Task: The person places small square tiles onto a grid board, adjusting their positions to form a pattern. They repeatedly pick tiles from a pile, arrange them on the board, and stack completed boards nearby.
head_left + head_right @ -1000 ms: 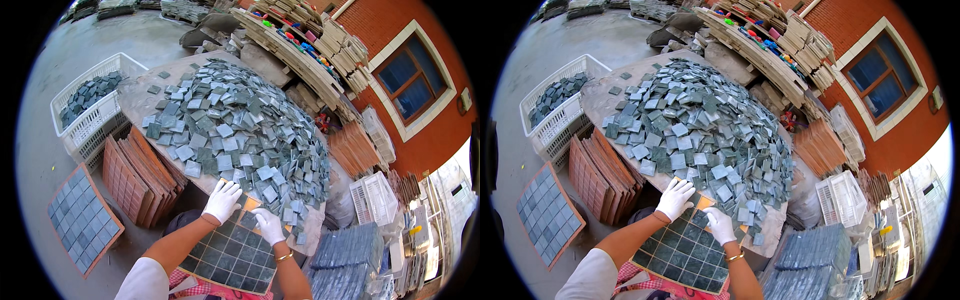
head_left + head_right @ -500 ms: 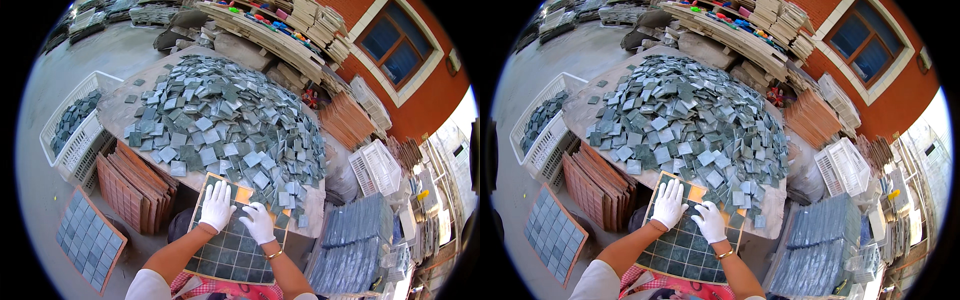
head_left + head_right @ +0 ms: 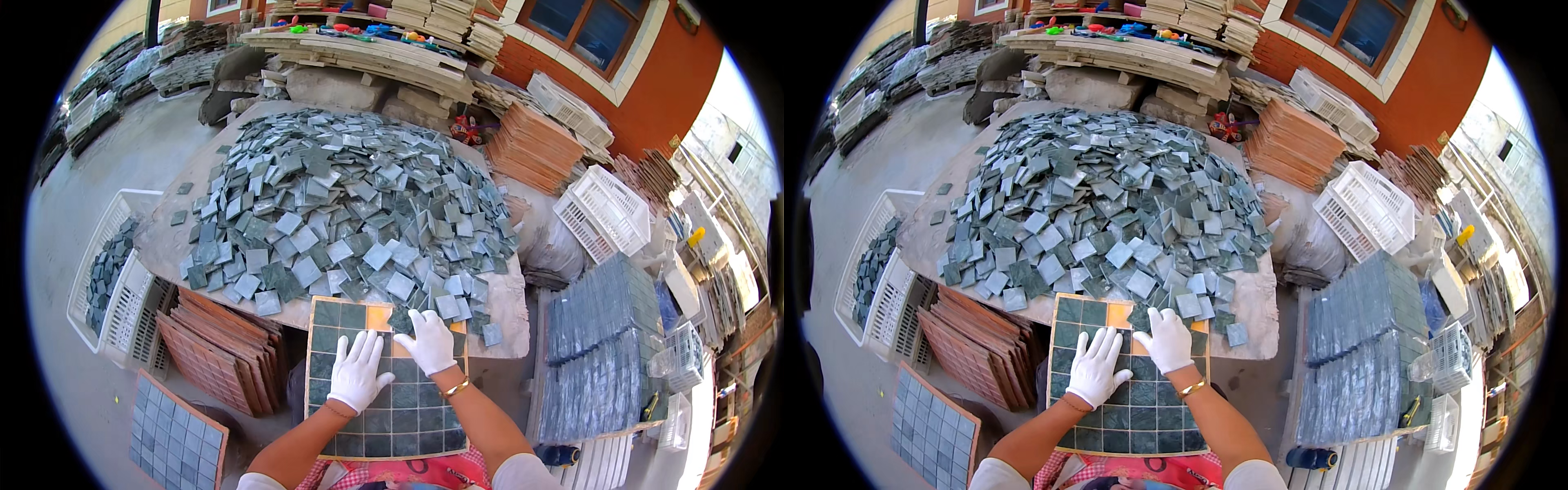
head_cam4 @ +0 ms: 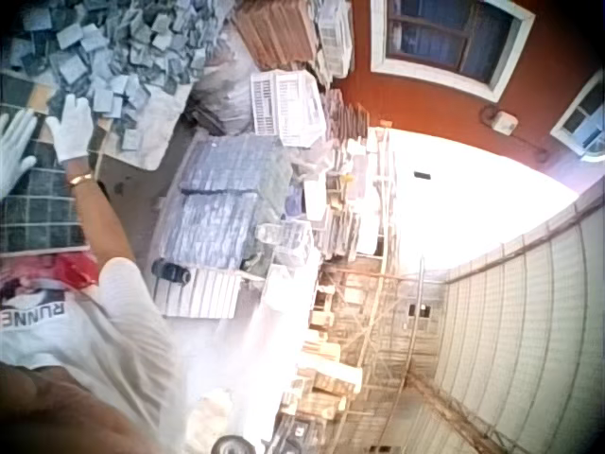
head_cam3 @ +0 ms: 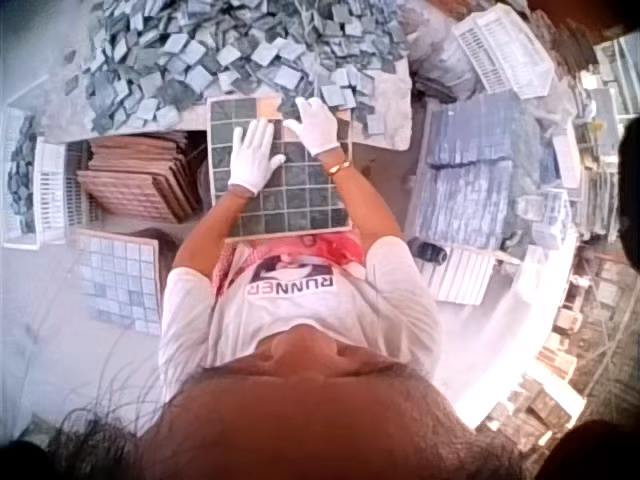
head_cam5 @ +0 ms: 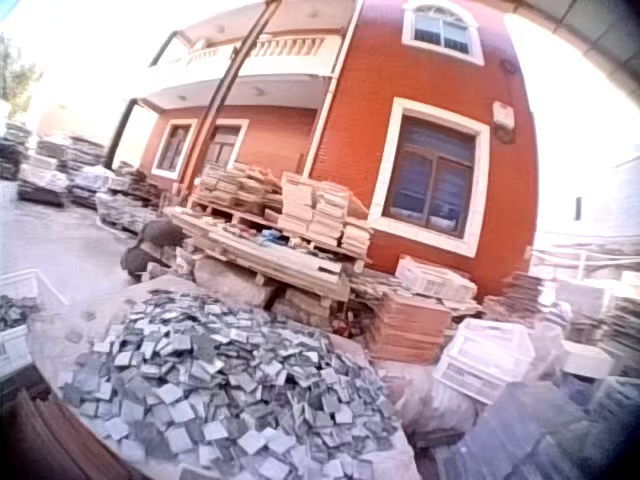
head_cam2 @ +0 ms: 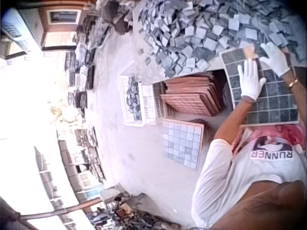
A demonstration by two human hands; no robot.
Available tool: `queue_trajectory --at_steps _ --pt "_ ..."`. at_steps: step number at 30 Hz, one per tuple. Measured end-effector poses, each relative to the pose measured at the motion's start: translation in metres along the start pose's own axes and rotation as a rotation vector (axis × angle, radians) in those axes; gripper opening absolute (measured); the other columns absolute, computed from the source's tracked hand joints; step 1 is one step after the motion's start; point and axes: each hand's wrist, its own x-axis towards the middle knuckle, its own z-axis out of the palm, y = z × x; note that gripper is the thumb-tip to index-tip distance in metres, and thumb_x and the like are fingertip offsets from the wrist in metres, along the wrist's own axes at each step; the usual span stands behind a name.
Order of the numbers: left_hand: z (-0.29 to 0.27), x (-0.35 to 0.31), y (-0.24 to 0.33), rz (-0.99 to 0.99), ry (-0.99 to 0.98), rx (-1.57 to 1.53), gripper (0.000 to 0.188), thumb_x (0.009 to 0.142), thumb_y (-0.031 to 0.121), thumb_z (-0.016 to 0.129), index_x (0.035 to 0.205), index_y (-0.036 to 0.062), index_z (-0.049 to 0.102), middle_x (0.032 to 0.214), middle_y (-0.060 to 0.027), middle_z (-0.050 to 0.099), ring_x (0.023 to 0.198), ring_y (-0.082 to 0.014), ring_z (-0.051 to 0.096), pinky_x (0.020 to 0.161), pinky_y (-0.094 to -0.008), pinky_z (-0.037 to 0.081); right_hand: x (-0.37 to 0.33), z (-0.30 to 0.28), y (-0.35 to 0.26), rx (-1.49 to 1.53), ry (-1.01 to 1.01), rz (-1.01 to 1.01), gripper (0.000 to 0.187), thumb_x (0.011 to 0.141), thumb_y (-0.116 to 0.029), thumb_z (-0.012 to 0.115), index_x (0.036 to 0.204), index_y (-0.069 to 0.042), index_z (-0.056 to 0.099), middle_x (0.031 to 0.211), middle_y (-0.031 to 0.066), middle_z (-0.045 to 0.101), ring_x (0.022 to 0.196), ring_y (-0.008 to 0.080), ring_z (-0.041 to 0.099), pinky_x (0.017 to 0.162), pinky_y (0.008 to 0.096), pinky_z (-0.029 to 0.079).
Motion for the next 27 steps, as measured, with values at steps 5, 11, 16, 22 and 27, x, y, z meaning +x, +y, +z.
queue_trajectory --at_steps 5,11,16,22,27 --pt "-0.005 -0.002 0.003 0.005 0.030 -0.073 0.069 0.083 0.040 0.067 0.136 -0.0005 0.049 0.143 -0.0171 0.047 0.136 -0.0316 0.039 0.114 -0.0520 0.024 0.002 -0.002 0.011 0.084 -0.002 -0.071 0.028 0.089 -0.030 0.066 0.105 -0.008 0.061 0.092 0.0131 0.059 0.080 0.0321 0.064 0.068 0.0420 0.053" --pt "-0.003 -0.002 -0.002 -0.115 0.198 -0.232 0.059 0.084 0.019 0.066 0.135 -0.0049 0.047 0.141 -0.0249 0.046 0.132 -0.0415 0.041 0.114 -0.0501 0.028 0.006 0.004 -0.015 0.226 0.141 -0.293 0.016 0.086 -0.016 0.066 0.094 -0.005 0.059 0.097 0.0123 0.059 0.087 0.0318 0.062 0.077 0.0408 0.052" --pt "0.004 -0.009 -0.006 -0.232 0.329 -0.311 0.057 0.086 0.015 0.063 0.137 -0.0052 0.045 0.143 -0.0245 0.045 0.133 -0.0413 0.041 0.113 -0.0493 0.030 -0.003 0.021 -0.023 0.084 0.108 -0.327 0.018 0.080 -0.020 0.070 0.084 -0.007 0.058 0.094 0.0071 0.057 0.091 0.0270 0.059 0.076 0.0413 0.049" --pt "0.003 0.003 -0.003 -0.126 0.180 -0.222 0.057 0.088 0.019 0.061 0.138 -0.0033 0.045 0.143 -0.0236 0.045 0.136 -0.0394 0.039 0.115 -0.0510 0.026 0.014 0.024 -0.018 0.088 0.117 -0.271 0.017 0.077 -0.023 0.073 0.084 -0.010 0.064 0.095 0.0054 0.062 0.089 0.0264 0.060 0.076 0.0414 0.048" --pt "0.006 0.028 -0.016 -0.084 0.189 -0.161 0.055 0.088 0.022 0.061 0.137 -0.0009 0.047 0.142 -0.0198 0.047 0.135 -0.0362 0.040 0.114 -0.0504 0.026 0.013 0.010 0.005 0.422 0.049 -0.148 0.025 0.079 -0.019 0.071 0.099 -0.004 0.066 0.101 0.0134 0.065 0.099 0.0348 0.061 0.090 0.0415 0.049"
